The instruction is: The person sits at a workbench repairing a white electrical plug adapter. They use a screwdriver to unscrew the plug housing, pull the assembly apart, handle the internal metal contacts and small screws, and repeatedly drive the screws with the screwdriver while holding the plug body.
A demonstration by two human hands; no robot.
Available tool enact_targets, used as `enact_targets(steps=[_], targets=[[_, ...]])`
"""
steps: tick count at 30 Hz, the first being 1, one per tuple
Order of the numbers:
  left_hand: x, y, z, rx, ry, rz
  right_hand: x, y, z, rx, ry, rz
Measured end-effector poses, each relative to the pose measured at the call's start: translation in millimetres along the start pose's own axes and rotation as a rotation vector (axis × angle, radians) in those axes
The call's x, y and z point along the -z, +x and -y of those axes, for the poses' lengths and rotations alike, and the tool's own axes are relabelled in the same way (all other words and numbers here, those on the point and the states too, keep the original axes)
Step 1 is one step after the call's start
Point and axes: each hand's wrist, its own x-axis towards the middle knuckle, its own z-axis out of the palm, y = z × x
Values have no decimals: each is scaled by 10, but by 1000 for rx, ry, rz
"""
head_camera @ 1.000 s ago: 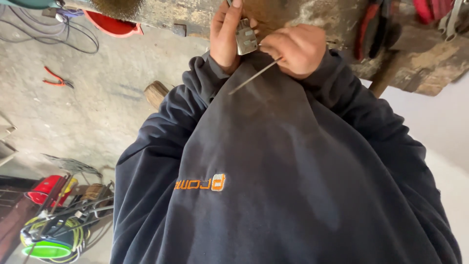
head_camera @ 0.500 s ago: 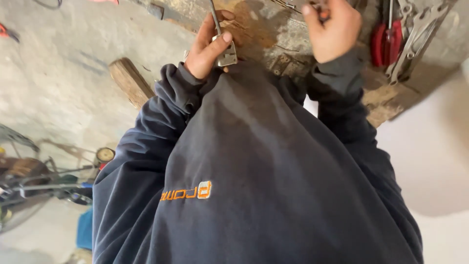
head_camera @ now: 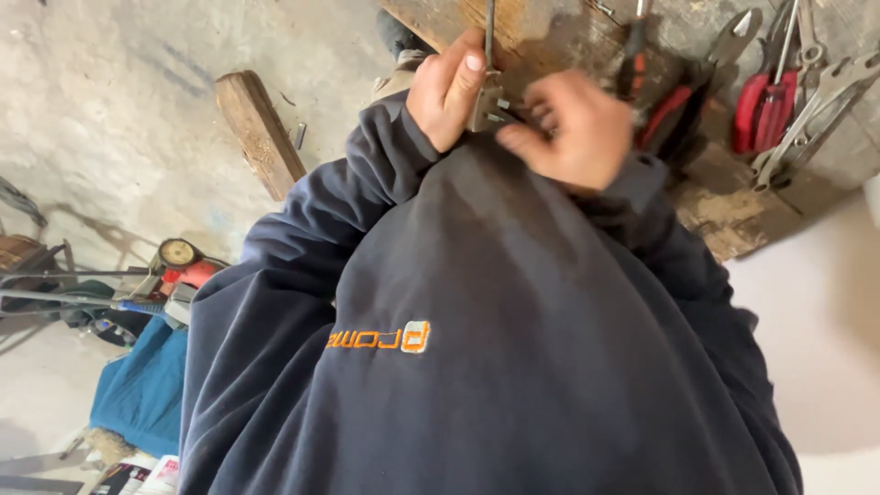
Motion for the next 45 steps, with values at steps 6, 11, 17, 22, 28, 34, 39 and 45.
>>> enact_targets(steps=[6,11,17,22,28,34,39,45], targets=[[179,-104,13,10,49,164,-326,11,-33,-23,-120,57],[326,-157,-148,-103,-420,407,-408,-79,-203,-122,154,146],[373,-196,-242,57,-127,484,-448,-233,-413,-114,328,140],[626,-309,-231,89,-101,422,-299,-346,-393,-102,402,-11],[666,-185,-163,-147,14,419,-556,-691,-983,-103,778,-33],[577,144,85,-323,159,264,-606,-689,-1126,-130,1038,-50],[604,231,403,25,-410,374,-499,-581,-1005,-146,1004,59],[616,166,524,34,-678,394,-538,-569,-1015,-177,1094,34]])
